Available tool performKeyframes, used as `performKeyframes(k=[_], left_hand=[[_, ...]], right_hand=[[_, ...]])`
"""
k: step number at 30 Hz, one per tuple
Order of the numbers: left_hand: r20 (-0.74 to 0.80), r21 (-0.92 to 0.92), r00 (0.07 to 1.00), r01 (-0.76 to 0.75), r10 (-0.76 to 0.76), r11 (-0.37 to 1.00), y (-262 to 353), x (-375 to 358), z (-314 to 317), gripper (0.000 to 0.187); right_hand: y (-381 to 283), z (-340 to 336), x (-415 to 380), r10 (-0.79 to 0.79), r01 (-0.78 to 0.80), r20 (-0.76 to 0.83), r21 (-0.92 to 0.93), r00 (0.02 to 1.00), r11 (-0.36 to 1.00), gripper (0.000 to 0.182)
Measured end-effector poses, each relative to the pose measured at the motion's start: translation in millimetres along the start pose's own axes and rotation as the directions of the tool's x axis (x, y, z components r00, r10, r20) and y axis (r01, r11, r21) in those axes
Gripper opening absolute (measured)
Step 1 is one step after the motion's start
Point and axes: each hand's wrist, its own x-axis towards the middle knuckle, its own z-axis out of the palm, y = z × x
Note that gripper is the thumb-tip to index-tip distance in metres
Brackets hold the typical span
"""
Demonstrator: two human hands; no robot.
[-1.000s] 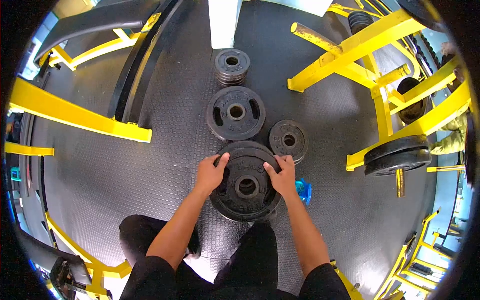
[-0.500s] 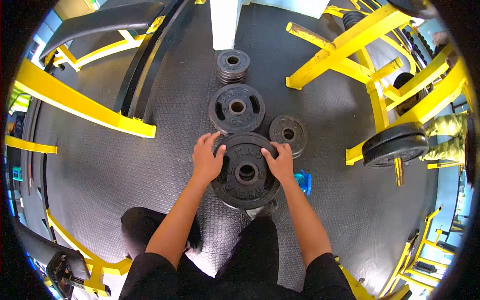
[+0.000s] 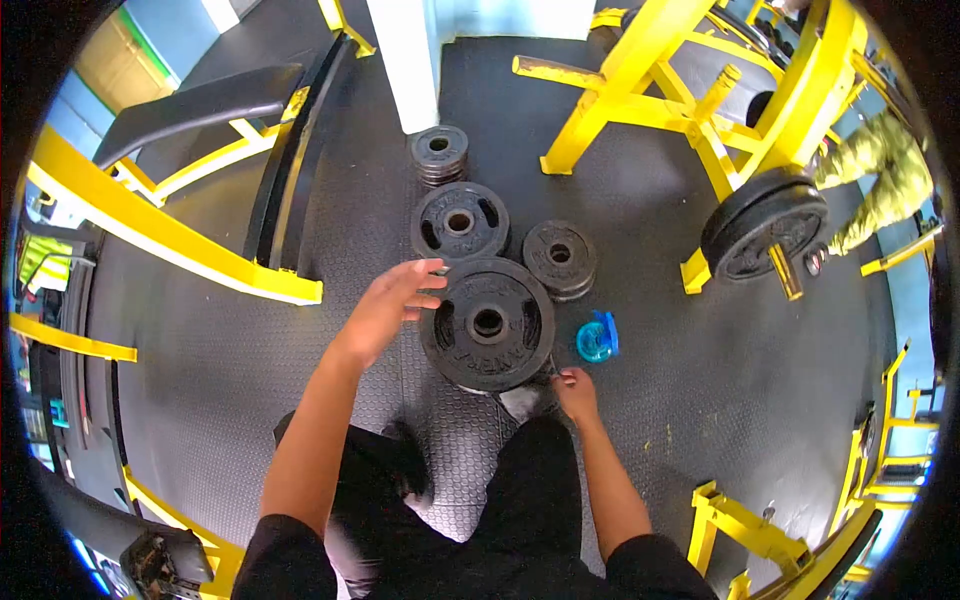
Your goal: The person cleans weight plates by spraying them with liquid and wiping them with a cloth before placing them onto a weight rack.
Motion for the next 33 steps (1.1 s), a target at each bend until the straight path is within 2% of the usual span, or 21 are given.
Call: performKeyframes(k=[1,2,3,4,5,6,7,8,9,10,11,15,17,19,21,24,26,28,29,31,33], left_hand=[[-0.05,0.111,0.999,0.004,0.001,0.994,-3.7,-0.2,1.6,0.058],[-0.099,0.219,0.995,0.014,0.008,0.976,-9.4,0.6,2.6,0.058],[-0.085,0.221,0.996,0.018,0.001,0.975,-23.9,7.0,-0.4,0.058],[-0.07,0.389,0.996,-0.031,0.063,0.921,-44.9,16.9,-5.4,0.056],[-0.045,0.541,0.991,-0.079,0.123,0.837,-58.4,21.1,-7.4,0.054],[-0.041,0.539,0.992,-0.076,0.116,0.839,-59.5,19.0,-5.4,0.054],[-0.053,0.672,0.99,-0.06,0.129,0.738,-56.7,15.8,-2.2,0.053],[-0.064,0.785,0.988,-0.039,0.143,0.618,-54.6,12.1,1.0,0.052],[-0.063,0.784,0.989,-0.035,0.136,0.619,-54.4,8.2,4.0,0.052],[-0.048,0.843,0.986,-0.047,0.162,0.536,-53.9,4.6,6.9,0.051],[-0.031,0.892,0.982,-0.056,0.184,0.448,-53.4,1.4,10.1,0.05],[-0.029,0.889,0.991,-0.032,0.128,0.456,-51.3,-0.8,27.0,0.047],[0.123,0.878,0.984,-0.168,0.128,0.449,-56.1,0.5,34.1,0.047],[0.187,0.837,0.972,-0.235,0.145,0.495,-60.0,0.4,45.7,0.046],[0.326,0.745,0.928,-0.368,0.178,0.556,-68.6,3.5,54.2,0.049],[0.374,0.693,0.919,-0.367,0.126,0.621,-83.3,5.9,72.9,0.057],[0.342,0.685,0.936,-0.31,0.085,0.659,-71.4,-1.4,85.7,0.066],[0.31,0.5,0.939,-0.026,-0.151,0.865,-66.4,-6.0,94.5,0.071],[0.373,0.302,0.922,-0.016,-0.103,0.953,-85.9,2.0,99.8,0.062],[0.403,0.257,0.915,-0.079,-0.033,0.963,-85.9,-0.3,103.4,0.053],[0.428,0.215,0.903,-0.146,0.041,0.966,-82.6,-3.3,106.2,0.044]], right_hand=[[12.2,5.9,-0.6,0.042,-0.031,0.067,-0.156,0.997,0.987,0.053],[17.0,8.8,-3.8,0.056,-0.046,0.059,-0.154,0.997,0.987,0.053],[15.7,14.0,-5.0,0.015,0.001,0.058,-0.27,0.998,0.963,0.06],[13.5,19.9,-5.6,-0.026,0.051,0.068,-0.385,0.997,0.922,0.067],[4.7,23.3,-10.1,-0.016,0.041,0.068,-0.388,0.998,0.921,0.067],[-11.9,24.0,-16.7,0.012,-0.005,0.011,-0.515,1.0,0.857,0.068],[-21.5,24.9,-20.5,0.031,-0.055,-0.049,-0.627,0.998,0.777,0.069],[-12.5,28.1,-14.8,0.039,-0.06,-0.046,-0.627,0.998,0.777,0.069],[7.7,33.4,-1.7,0.033,-0.007,0.049,-0.453,0.998,0.892,0.068],[18.6,36.8,6.2,0.004,0.032,0.139,-0.254,0.99,0.967,0.067],[19.5,37.9,4.5,0.005,0.032,0.145,-0.257,0.989,0.966,0.067],[10.9,31.1,-9.8,-0.184,0.203,0.116,-0.183,0.976,0.962,0.05],[-7.5,16.2,-26.5,-0.248,0.257,0.082,-0.13,0.965,0.958,0.044],[-45.4,-8.0,-53.9,-0.429,0.432,0.044,-0.12,0.902,0.894,0.035],[-77.1,-31.4,-76.0,-0.463,0.466,0.055,-0.087,0.885,0.88,0.033],[-119.8,-63.2,-108.3,-0.554,0.557,0.056,-0.043,0.83,0.83,0.032],[-139.6,-79.7,-125.0,-0.616,0.618,0.056,-0.043,0.786,0.785,0.033],[-152.9,-91.5,-136.2,-0.755,0.753,-0.03,-0.045,0.655,0.656,0.031],[-156.7,-95.1,-140.2,-0.762,0.76,-0.021,-0.052,0.647,0.647,0.031],[-162.5,-100.4,-146.9,-0.689,0.691,-0.052,0.026,0.723,0.722,0.033],[-167.9,-103.3,-150.2,-0.676,0.677,-0.038,0.005,0.736,0.736,0.034]])
